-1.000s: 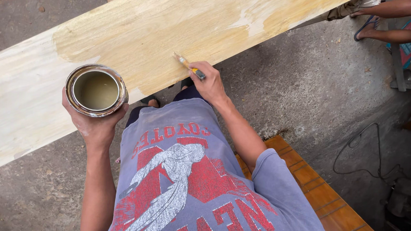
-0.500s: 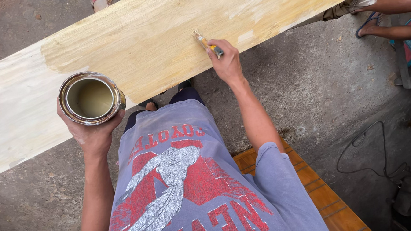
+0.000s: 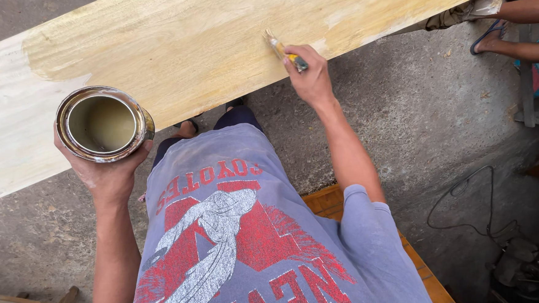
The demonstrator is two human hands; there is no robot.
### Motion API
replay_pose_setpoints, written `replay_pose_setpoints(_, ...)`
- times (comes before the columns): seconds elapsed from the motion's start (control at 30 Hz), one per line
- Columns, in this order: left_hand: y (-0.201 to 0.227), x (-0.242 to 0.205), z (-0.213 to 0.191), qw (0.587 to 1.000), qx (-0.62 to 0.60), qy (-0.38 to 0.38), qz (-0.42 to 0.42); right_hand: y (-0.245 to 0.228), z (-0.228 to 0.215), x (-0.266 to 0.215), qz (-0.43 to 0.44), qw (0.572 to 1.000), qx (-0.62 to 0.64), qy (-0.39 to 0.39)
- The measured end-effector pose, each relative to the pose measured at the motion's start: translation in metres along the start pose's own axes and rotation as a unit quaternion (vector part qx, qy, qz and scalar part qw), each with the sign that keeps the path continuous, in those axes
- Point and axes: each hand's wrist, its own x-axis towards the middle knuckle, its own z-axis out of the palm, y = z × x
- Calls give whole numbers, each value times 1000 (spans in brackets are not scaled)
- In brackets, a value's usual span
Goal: The person applies a light-colored finish to a long wooden plank using a paintbrush. They repeatedly dip the brush into a can and spread the finish along the plank's surface, working from one end to the other.
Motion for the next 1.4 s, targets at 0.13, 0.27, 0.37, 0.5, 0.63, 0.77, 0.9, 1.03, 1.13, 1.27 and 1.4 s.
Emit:
replay_pose_setpoints(0.13, 5, -5, 10, 1000, 5, -6, 2, 24, -50, -7, 91, 985, -48, 138)
replay_pose_setpoints(0.27, 10, -3, 25, 1000, -11, -11, -7, 28, -33, -38, 31, 992, -60, 108)
replay_pose_setpoints(0.37, 13, -5, 31, 999, -27, -24, -9, 22, -15, -57, -29, 998, -28, 47)
replay_pose_setpoints(0.5, 11, -5, 26, 999, 14, -38, 12, 28, -37, -38, 204, 972, -11, 116)
replay_pose_setpoints(0.63, 3, 1, 21, 999, 8, -40, 8, 2, -26, -20, 142, 974, -52, 170)
replay_pose_setpoints(0.77, -7, 4, 15, 999, -1, -37, 19, -95, 96, -68, -16, 998, 28, 54)
replay_pose_setpoints(0.9, -11, 10, 11, 997, -47, -50, -23, -142, 127, -80, -1, 993, 98, -58)
replay_pose_setpoints(1.03, -18, 14, 4, 998, -22, -62, -2, -89, 33, -66, 72, 993, 57, 70)
replay_pose_setpoints(1.13, -18, 22, 13, 998, -15, -65, 14, -29, -34, -42, 196, 965, -4, 175)
replay_pose_setpoints(1.27, -8, 18, 26, 996, -52, -75, 15, -4, -38, -58, 183, 939, -37, 290)
replay_pose_setpoints(1.4, 4, 20, 59, 994, -83, -67, 18, -11, -13, -71, 40, 993, -25, 110)
